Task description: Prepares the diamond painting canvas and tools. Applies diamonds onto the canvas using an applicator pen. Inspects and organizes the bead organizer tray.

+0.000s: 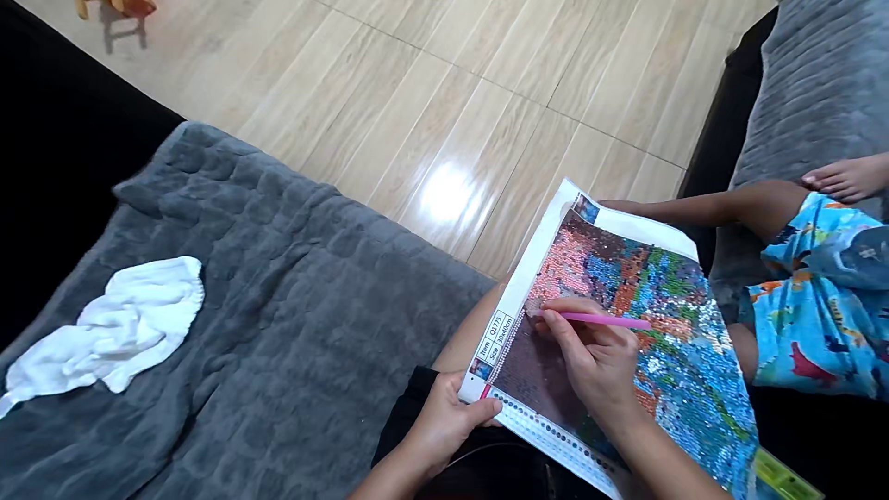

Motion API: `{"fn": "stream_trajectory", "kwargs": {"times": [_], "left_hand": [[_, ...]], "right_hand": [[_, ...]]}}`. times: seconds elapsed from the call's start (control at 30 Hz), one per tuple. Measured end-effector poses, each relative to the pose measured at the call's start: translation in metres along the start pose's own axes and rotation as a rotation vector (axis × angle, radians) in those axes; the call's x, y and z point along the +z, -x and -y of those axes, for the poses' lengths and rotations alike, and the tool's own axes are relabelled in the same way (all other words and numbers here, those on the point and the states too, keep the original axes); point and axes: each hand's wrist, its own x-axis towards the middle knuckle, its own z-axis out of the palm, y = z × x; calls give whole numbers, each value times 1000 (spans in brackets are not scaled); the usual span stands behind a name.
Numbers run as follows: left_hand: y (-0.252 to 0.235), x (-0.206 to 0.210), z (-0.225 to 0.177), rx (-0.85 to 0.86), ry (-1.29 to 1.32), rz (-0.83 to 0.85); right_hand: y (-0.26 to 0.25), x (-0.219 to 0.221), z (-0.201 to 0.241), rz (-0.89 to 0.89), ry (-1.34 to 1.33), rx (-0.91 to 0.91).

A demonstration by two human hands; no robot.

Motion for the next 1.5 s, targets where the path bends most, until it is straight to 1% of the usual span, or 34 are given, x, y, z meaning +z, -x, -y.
{"fn": "stream_trajectory", "kwargs": {"times": [0.17,0.47,0.67,0.83,1.1,1.17,1.3,1.33,1.4,1.5], "left_hand": [[1,-1,0,-3,5,-7],[1,0,-2,-7,5,-9],[0,0,-1,2,3,-2],[0,0,-1,3,4,3],[0,-1,0,14,14,12],[1,-1,0,15,20,5],[2,-1,0,6,20,-2],[2,-1,-1,0,22,-3],[2,-1,-1,-7,22,-4],[2,-1,0,-3,28,-5]], "right_hand": [[0,3,-1,23,28,1],[-4,5,0,74,159,-27],[-5,6,1,91,247,-93],[-10,10,4,126,421,-184],[-10,16,5,159,476,-186],[-12,12,7,148,419,-119],[-14,-1,16,90,82,217],[-15,-4,20,62,-14,277],[-15,-9,26,15,-142,305],[-6,-13,31,12,-202,289]]}}
